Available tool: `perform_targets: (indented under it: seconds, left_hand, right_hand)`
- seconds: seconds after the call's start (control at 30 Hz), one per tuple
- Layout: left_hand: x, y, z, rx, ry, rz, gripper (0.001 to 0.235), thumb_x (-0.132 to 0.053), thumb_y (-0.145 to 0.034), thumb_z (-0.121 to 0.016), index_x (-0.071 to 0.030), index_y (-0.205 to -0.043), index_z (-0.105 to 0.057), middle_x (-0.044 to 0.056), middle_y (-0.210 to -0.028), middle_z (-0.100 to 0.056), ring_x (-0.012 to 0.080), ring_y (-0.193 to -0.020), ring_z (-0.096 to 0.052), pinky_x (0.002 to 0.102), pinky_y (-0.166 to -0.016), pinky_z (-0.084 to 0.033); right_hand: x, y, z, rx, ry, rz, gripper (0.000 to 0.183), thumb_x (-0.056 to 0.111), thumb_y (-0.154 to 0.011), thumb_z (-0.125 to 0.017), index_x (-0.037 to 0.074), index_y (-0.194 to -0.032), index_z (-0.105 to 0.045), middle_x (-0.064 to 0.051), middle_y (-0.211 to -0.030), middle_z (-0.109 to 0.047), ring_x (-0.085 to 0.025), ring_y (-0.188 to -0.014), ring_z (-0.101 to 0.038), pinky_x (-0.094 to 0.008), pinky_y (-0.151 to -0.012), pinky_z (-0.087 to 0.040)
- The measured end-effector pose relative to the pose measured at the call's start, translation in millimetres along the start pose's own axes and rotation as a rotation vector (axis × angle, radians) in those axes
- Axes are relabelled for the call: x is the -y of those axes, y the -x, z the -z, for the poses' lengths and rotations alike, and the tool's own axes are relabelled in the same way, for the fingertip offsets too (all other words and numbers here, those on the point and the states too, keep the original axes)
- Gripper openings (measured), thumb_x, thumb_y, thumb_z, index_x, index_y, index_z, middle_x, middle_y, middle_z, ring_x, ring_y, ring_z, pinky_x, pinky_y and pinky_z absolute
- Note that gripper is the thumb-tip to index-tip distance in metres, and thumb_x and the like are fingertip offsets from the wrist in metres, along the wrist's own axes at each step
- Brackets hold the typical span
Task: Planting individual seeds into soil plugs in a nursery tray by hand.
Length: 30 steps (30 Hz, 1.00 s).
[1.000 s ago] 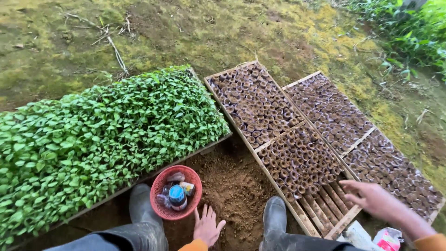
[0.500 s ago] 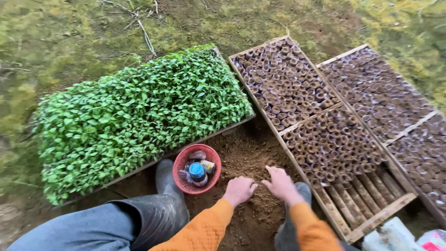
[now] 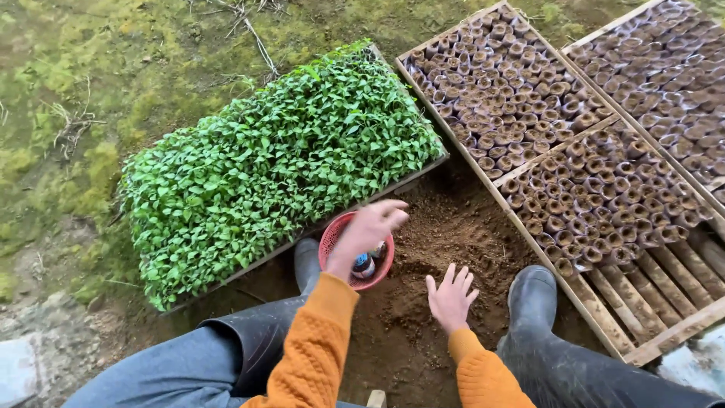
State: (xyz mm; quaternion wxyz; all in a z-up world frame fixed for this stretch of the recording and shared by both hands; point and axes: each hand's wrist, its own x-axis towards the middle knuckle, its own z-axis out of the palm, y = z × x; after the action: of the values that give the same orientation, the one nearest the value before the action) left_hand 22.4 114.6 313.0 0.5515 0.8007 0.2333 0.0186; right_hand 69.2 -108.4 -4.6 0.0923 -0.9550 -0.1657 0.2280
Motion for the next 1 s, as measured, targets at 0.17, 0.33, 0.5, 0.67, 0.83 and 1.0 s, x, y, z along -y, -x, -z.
perform_targets:
  seconds: [0.17, 0.33, 0.5, 0.67, 0.83, 1.0]
  left_hand:
    - [114, -19, 44, -0.239, -0.350, 0.130, 0.029, -0.037, -0.098, -0.057, -0.025, -0.117, -0.076, 0.008, -0.107, -0.078, 0.0329, -0.105, -0.071, 0.049, -0.094, -0.055]
    - [198, -6, 24, -0.188, -0.862, 0.355, 0.023, -0.027, -0.087, -0.069, -0.034, -0.107, -0.078, 0.003, -0.151, -0.047, 0.0341, -0.143, -0.035, 0.064, -0.107, -0.037]
    - [227, 12, -13, -0.160, -1.096, 0.492, 0.027, -0.027, -0.089, -0.071, -0.026, -0.115, -0.076, 0.015, -0.172, -0.015, 0.0429, -0.157, -0.005, 0.079, -0.112, -0.007]
    - [249, 11, -22, -0.216, -1.097, 0.515, 0.023, -0.028, -0.087, -0.074, -0.024, -0.110, -0.079, 0.014, -0.170, -0.022, 0.0421, -0.156, -0.008, 0.078, -0.112, -0.009]
    - [242, 7, -18, -0.368, -1.069, 0.475, 0.016, -0.030, -0.090, -0.067, -0.023, -0.096, -0.081, 0.009, -0.169, -0.026, 0.0388, -0.156, -0.011, 0.077, -0.111, -0.012]
    - [207, -5, 13, -0.500, -0.946, 0.417, 0.012, -0.034, -0.085, -0.074, -0.027, -0.090, -0.081, 0.007, -0.165, -0.035, 0.0385, -0.154, -0.021, 0.080, -0.106, -0.015]
  right_hand:
    - [3, 16, 16, -0.264, -0.035, 0.091, 0.072, 0.054, -0.101, -0.047, 0.006, -0.155, -0.041, -0.022, -0.158, -0.038, -0.038, -0.147, -0.036, -0.064, -0.113, -0.036]
    - [-13, 13, 11, -0.311, -0.029, 0.072, 0.073, 0.053, -0.101, -0.048, 0.006, -0.157, -0.038, -0.020, -0.158, -0.035, -0.038, -0.147, -0.033, -0.065, -0.112, -0.036]
    - [-30, 7, 4, -0.312, 0.018, 0.029, 0.074, 0.055, -0.100, -0.049, 0.009, -0.157, -0.036, -0.020, -0.160, -0.034, -0.038, -0.150, -0.029, -0.064, -0.113, -0.036]
    - [-33, 5, 1, -0.282, 0.019, 0.015, 0.074, 0.057, -0.100, -0.048, 0.012, -0.157, -0.037, -0.018, -0.162, -0.032, -0.037, -0.151, -0.027, -0.064, -0.114, -0.035]
    - [-21, 3, 9, -0.269, -0.023, 0.030, 0.070, 0.054, -0.101, -0.050, 0.013, -0.157, -0.038, -0.018, -0.162, -0.032, -0.038, -0.151, -0.027, -0.064, -0.114, -0.035]
    - [-2, -16, 33, -0.209, -0.209, -0.030, 0.069, 0.053, -0.097, -0.058, 0.019, -0.155, -0.043, -0.014, -0.163, -0.032, -0.033, -0.152, -0.028, -0.061, -0.116, -0.032]
